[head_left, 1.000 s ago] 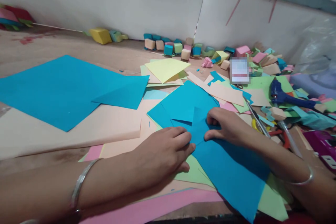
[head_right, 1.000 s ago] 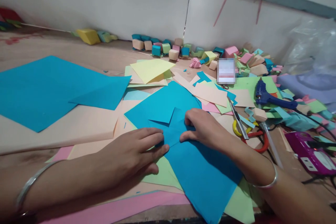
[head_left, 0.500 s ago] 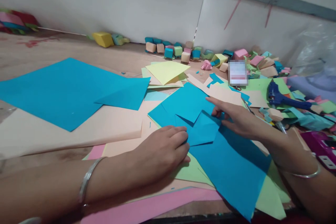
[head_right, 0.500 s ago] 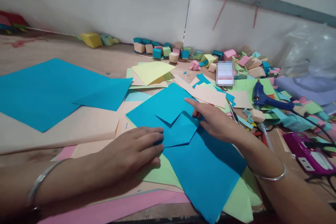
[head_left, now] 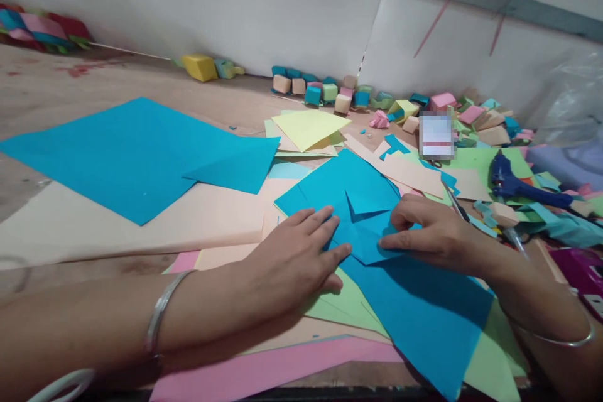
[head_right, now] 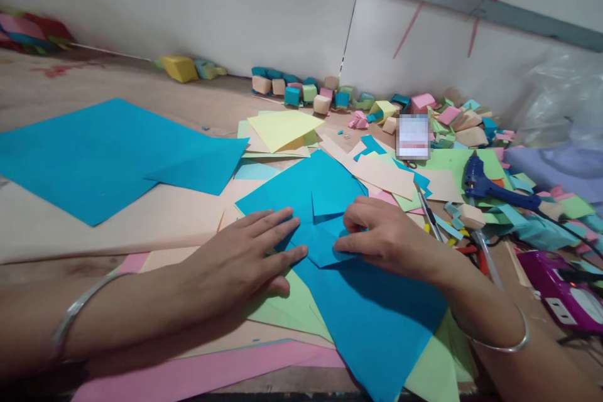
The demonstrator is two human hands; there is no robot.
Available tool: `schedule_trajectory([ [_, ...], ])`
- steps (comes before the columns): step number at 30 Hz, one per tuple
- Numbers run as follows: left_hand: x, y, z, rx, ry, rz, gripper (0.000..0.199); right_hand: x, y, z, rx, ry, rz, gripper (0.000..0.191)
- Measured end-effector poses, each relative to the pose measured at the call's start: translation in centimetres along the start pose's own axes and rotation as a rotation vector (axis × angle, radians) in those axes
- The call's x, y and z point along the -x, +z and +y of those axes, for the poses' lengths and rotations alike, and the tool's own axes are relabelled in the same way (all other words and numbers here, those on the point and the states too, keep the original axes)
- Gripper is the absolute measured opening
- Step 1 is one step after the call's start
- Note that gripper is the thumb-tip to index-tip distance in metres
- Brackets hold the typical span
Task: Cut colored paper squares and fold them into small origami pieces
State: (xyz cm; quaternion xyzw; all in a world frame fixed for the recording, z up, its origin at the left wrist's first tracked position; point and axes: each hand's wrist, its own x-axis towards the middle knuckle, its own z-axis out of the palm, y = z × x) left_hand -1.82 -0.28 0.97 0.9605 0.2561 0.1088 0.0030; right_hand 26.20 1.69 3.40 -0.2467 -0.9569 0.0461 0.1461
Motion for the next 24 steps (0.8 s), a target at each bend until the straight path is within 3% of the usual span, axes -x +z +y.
schedule_trajectory([
  [2, 0.0, -0.2, 0.2, 0.047, -0.001, 0.011, 0.030, 0.0, -0.1, 0.0, -0.027, -0.029, -0.003, 0.024],
  [5, -0.1, -0.5, 0.4, 0.106, 0.030, -0.066, 0.021, -0.2, -0.3, -0.1, -0.086, -0.071, -0.054, 0.021],
  [11, -0.1, -0.3, 0.2, 0.069, 0.140, -0.107, 0.024, -0.5, -0.1, -0.2, -0.294, -0.094, -0.107, 0.017],
  [14, 0.1, 0.0, 0.2, 0.086, 0.116, -0.086, 0.031, -0.5, 0.3, 0.1, -0.290, -0.030, -0.084, 0.010],
  [17, 0.4, 0.3, 0.4, 0.119, 0.085, -0.026, 0.035, -0.7, 0.6, 0.2, -0.268, 0.068, -0.065, 0.019],
  [24, 0.5, 0.2, 0.4, 0.218, 0.117, -0.031, 0.038, -1.1, 1.3, -0.3, -0.228, 0.189, -0.023, 0.022],
])
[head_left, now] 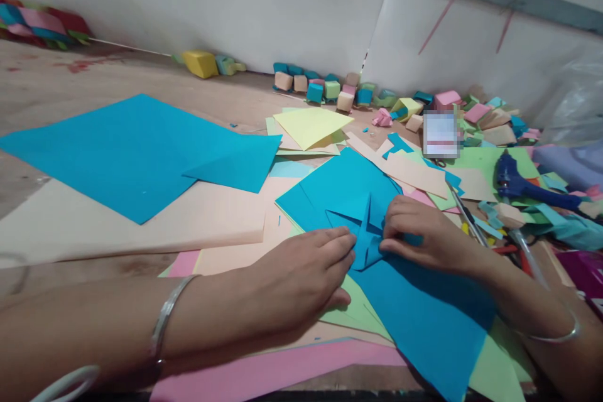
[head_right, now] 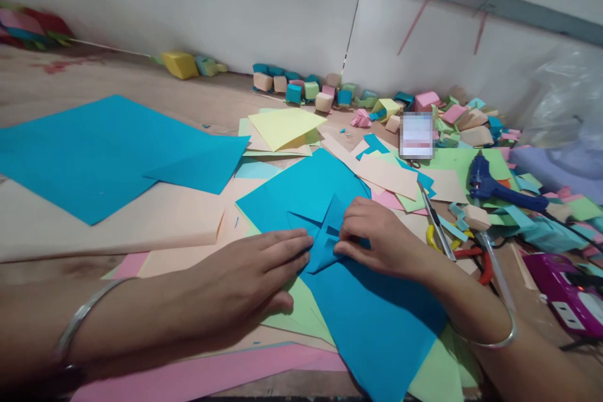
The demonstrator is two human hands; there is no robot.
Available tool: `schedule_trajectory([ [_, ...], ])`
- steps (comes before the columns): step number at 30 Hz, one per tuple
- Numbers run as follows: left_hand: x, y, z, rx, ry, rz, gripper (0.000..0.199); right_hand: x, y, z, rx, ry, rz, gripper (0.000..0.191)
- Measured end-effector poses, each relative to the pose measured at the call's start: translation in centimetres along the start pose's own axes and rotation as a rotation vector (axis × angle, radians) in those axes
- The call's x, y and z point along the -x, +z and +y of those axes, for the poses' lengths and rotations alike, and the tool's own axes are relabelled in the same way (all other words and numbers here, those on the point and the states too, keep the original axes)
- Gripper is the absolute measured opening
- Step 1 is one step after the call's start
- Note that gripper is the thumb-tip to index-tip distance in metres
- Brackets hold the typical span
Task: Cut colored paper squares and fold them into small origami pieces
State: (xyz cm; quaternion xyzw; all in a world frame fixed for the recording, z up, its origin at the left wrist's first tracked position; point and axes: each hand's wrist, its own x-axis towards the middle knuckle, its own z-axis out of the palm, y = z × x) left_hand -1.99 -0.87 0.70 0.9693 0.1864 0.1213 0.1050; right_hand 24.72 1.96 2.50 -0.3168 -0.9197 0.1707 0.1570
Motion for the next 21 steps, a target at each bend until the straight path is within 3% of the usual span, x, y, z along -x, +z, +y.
schedule_trajectory([
  [10, -0.1, 0.0, -0.1, 0.017, 0.044, -0.021, 0.031, -0.2, 1.7, 0.5, 0.213, 0.031, 0.048, 0.027],
  [21, -0.3, -0.2, -0.2, 0.019, 0.084, 0.034, 0.025, -0.7, 1.8, 0.1, 0.428, 0.019, 0.066, 0.029],
])
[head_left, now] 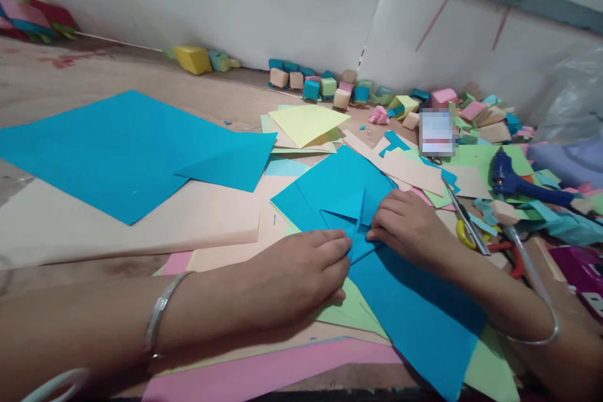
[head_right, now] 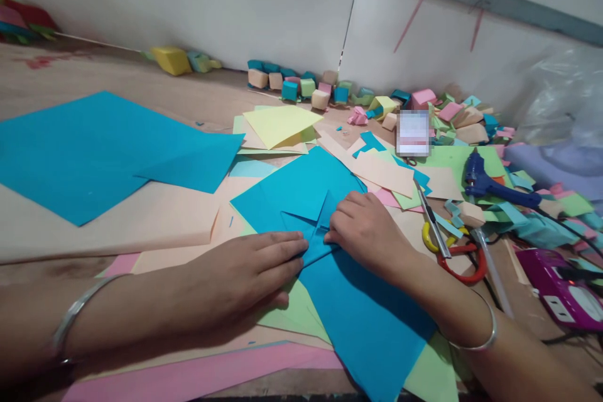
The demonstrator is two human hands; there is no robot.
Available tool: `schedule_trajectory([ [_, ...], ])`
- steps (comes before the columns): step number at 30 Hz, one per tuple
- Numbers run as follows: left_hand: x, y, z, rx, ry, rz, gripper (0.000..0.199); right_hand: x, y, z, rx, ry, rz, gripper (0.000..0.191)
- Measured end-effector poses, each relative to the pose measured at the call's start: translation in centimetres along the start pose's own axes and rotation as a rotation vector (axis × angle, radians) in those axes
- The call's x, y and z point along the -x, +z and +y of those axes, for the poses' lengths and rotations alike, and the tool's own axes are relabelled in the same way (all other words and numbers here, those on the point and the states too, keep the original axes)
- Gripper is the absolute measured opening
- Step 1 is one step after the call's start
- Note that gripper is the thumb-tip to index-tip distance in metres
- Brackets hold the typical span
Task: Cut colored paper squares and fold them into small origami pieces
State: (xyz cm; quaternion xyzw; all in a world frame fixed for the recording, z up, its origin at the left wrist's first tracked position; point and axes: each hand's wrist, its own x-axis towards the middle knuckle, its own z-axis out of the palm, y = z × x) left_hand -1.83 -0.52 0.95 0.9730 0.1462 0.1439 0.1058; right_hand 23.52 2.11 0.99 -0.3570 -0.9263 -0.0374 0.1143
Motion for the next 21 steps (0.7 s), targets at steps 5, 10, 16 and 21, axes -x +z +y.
schedule_trajectory([
  [5, -0.20, 0.16, -0.14, -0.037, 0.035, -0.029, 0.023, 0.03, 0.20, 0.32, -0.061, 0.019, -0.035, 0.026],
  [10, -0.10, 0.32, -0.05, -0.052, 0.013, -0.057, 0.023, 0.00, 0.20, 0.46, -0.107, 0.051, -0.048, 0.024],
  [16, -0.14, 0.35, -0.18, -0.051, -0.030, -0.071, 0.050, -0.01, 0.12, 0.41, -0.100, 0.041, -0.037, 0.024],
  [21, -0.23, 0.27, -0.52, 0.002, -0.044, -0.077, 0.046, 0.08, 0.17, 0.33, -0.104, 0.073, -0.021, 0.024],
])
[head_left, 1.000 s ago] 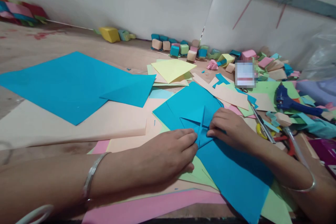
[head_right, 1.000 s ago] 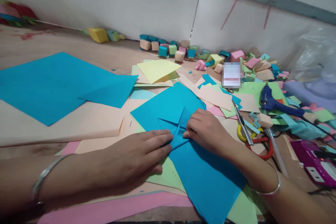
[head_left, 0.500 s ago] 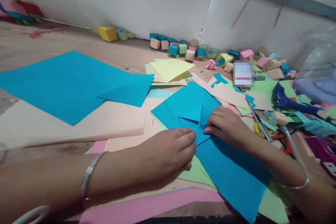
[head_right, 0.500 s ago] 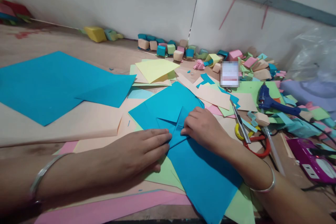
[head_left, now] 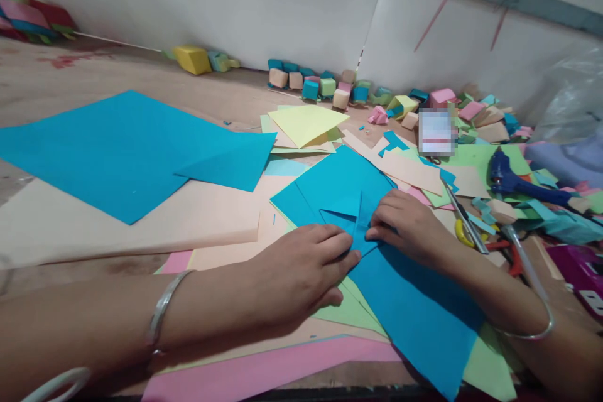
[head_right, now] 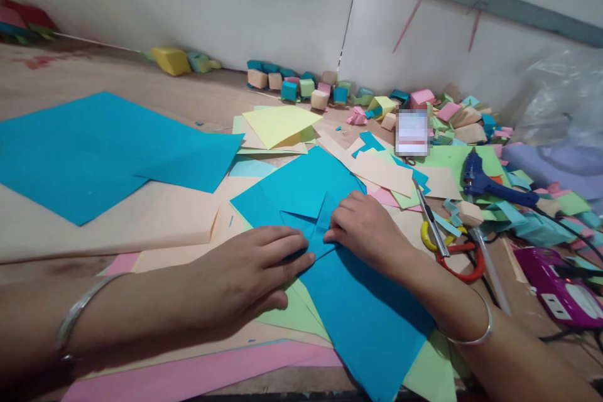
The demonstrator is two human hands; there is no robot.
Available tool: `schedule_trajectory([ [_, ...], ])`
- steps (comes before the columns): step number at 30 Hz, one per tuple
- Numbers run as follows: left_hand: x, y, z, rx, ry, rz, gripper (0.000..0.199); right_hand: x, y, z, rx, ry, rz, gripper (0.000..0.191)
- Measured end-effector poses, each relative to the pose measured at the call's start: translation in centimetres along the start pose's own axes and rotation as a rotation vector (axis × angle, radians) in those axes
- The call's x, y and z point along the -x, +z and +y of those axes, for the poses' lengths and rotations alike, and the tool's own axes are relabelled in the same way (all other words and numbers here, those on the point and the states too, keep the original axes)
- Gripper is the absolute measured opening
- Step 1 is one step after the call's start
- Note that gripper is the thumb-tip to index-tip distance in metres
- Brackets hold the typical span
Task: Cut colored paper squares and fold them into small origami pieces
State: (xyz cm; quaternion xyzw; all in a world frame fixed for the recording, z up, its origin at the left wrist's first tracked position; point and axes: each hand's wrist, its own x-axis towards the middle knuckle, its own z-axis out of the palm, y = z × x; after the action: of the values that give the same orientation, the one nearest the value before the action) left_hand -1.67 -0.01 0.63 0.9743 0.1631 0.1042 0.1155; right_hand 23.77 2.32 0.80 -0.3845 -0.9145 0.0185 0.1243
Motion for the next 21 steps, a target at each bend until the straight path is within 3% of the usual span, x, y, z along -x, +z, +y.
schedule_trajectory([
  [4, 0.3, 0.0, 0.0, -0.024, 0.002, 0.038, 0.045, 0.1, 0.2, 0.2, 0.029, 0.151, 0.007, 0.033],
  [8, 0.5, 0.2, 0.0, -0.069, 0.013, 0.037, 0.044, 0.0, 0.4, 0.5, -0.010, 0.283, -0.064, 0.042],
  [16, 0.1, 0.0, -0.2, -0.093, 0.024, -0.015, 0.044, -0.1, -0.4, -0.1, -0.182, 0.372, -0.121, 0.044],
  [21, 0.1, -0.1, -0.3, -0.079, 0.037, -0.002, 0.044, 0.0, -0.5, -0.7, -0.072, 0.391, -0.148, 0.051],
])
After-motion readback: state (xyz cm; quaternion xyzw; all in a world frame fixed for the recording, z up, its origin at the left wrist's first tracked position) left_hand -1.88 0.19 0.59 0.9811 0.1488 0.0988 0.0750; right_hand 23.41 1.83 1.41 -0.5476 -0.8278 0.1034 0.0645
